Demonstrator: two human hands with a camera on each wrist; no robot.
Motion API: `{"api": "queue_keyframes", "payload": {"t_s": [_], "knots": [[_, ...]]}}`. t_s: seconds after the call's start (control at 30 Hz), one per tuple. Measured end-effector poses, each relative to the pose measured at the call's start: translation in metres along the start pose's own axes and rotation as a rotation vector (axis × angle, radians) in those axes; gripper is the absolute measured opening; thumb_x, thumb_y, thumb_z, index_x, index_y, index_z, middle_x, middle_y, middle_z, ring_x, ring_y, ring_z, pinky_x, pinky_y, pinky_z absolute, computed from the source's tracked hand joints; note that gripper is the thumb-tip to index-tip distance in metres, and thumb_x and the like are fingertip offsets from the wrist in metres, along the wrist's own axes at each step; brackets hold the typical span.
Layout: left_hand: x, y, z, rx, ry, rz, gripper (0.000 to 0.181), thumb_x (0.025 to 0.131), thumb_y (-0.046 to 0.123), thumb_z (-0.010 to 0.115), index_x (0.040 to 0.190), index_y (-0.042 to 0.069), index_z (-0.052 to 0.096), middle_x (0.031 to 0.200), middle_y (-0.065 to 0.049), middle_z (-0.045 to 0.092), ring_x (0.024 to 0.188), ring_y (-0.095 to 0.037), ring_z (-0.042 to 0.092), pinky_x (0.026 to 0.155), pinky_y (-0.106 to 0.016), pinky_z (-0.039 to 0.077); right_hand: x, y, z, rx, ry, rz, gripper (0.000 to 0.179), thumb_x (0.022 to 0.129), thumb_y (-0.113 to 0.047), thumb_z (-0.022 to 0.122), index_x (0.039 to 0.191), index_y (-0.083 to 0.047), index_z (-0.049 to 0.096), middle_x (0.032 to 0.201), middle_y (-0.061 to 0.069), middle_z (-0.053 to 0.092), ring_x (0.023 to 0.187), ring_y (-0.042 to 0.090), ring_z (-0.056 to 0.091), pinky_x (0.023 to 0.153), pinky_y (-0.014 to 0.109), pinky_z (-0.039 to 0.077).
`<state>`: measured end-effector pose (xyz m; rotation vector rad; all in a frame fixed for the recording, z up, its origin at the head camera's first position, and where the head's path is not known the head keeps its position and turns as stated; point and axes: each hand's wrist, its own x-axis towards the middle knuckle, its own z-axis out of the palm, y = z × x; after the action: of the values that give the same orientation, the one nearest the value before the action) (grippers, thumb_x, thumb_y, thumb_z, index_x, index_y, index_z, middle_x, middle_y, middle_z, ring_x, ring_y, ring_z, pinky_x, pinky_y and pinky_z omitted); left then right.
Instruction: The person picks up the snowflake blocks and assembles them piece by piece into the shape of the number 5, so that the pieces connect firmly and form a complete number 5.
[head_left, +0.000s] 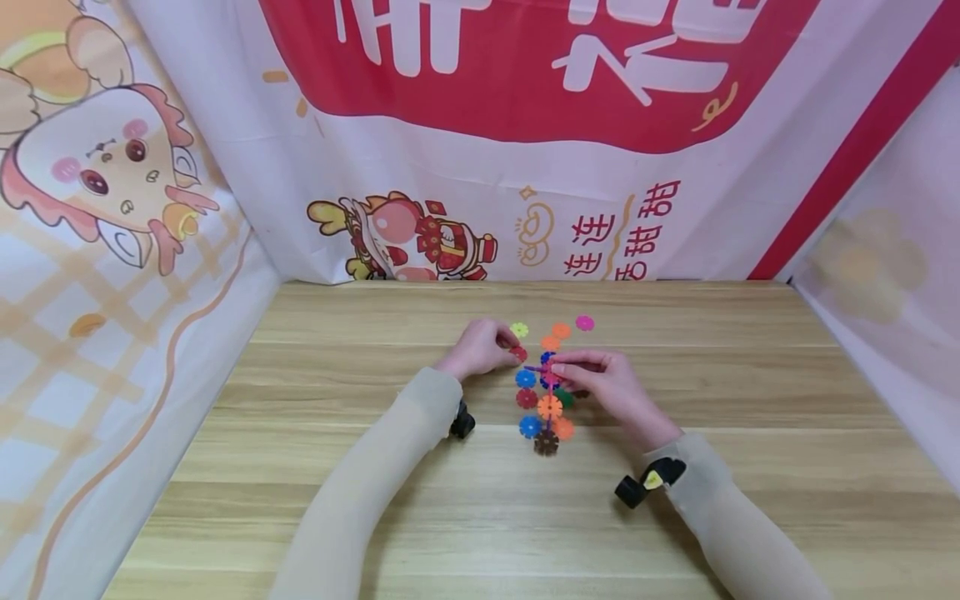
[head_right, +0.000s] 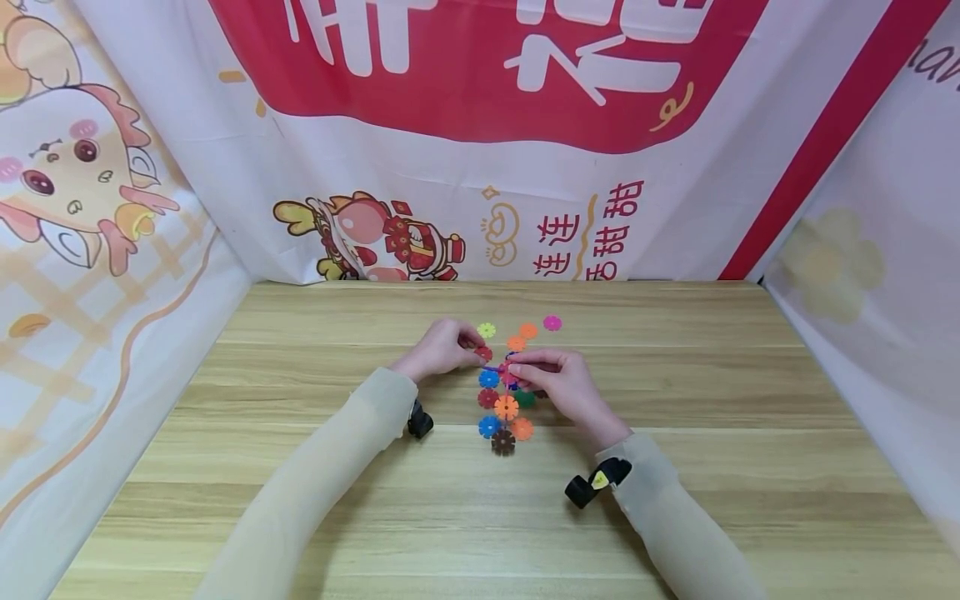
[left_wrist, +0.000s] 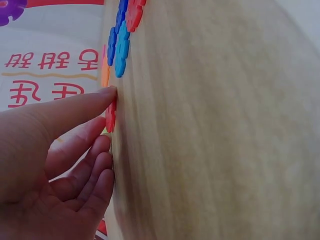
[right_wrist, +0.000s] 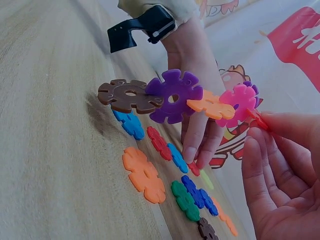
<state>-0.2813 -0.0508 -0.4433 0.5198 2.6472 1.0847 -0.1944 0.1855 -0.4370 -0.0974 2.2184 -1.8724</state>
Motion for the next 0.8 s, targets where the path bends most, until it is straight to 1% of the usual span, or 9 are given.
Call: {"api": "queue_keyframes", "payload": {"t_s": [0.13,0.27,0.37,0.47,0.57,0.7,0.8], "knots": [[0.001,-0.002,0.001,-0.03,0.004,0.005,0.02,0.086,0.012,0.084,0.102,0.009,0.071,0.096,-0.002,0.068,0.089,-0.017,0.062,0.083,-0.031,0.052,0.0,0.001,0.0,0.008,-0.002,-0.006,0.037,0.091,-0.038,0.079,0.117,-0.011,0.076,0.112,0.008,0.074,0.096,0.028,0.07,0.089,0.046,0.056],[0.0,-0.004,0.001,-0.096,0.006,0.017,0.018,0.088,0.01,0.082,0.1,0.009,0.068,0.092,-0.004,0.07,0.084,-0.017,0.065,0.076,-0.03,0.054,0.001,0.001,-0.001,0.009,-0.001,-0.01,0.037,0.091,-0.037,0.078,0.117,-0.011,0.076,0.112,0.008,0.074,0.096,0.028,0.07,0.088,0.043,0.057],[-0.003,-0.006,0.001,-0.147,0.015,0.018,0.014,0.09,0.009,0.08,0.1,0.009,0.069,0.092,-0.004,0.072,0.084,-0.016,0.066,0.075,-0.03,0.054,0.001,0.002,-0.002,0.01,0.002,-0.012,0.037,0.092,-0.037,0.078,0.118,-0.011,0.076,0.112,0.009,0.074,0.096,0.029,0.07,0.086,0.041,0.058],[-0.01,-0.008,0.0,-0.181,0.025,0.03,0.011,0.093,0.011,0.077,0.102,0.008,0.072,0.092,-0.003,0.072,0.085,-0.016,0.067,0.076,-0.03,0.054,0.001,0.002,-0.002,0.01,0.007,-0.005,0.038,0.091,-0.037,0.078,0.118,-0.012,0.076,0.112,0.008,0.074,0.097,0.028,0.07,0.086,0.039,0.058],[-0.02,-0.012,-0.002,-0.202,0.036,0.048,0.013,0.094,0.014,0.076,0.105,0.008,0.075,0.093,0.0,0.073,0.087,-0.015,0.067,0.079,-0.032,0.054,0.0,0.001,-0.003,0.004,0.007,0.0,0.039,0.09,-0.039,0.079,0.119,-0.012,0.075,0.112,0.008,0.074,0.098,0.029,0.07,0.087,0.041,0.057],[-0.032,-0.017,-0.004,-0.242,0.042,0.072,0.012,0.095,0.019,0.076,0.104,0.011,0.077,0.095,0.003,0.073,0.089,-0.014,0.068,0.082,-0.033,0.054,0.0,0.002,-0.004,0.006,0.007,-0.003,0.041,0.091,-0.038,0.079,0.12,-0.009,0.075,0.111,0.008,0.074,0.099,0.032,0.07,0.089,0.045,0.057],[-0.04,-0.018,-0.006,-0.265,0.047,0.08,0.011,0.096,0.021,0.075,0.104,0.014,0.078,0.095,0.004,0.074,0.088,-0.014,0.069,0.081,-0.034,0.055,0.0,0.003,-0.004,0.01,0.009,-0.007,0.04,0.091,-0.036,0.079,0.119,-0.009,0.075,0.11,0.008,0.074,0.098,0.031,0.07,0.089,0.046,0.056]]}}
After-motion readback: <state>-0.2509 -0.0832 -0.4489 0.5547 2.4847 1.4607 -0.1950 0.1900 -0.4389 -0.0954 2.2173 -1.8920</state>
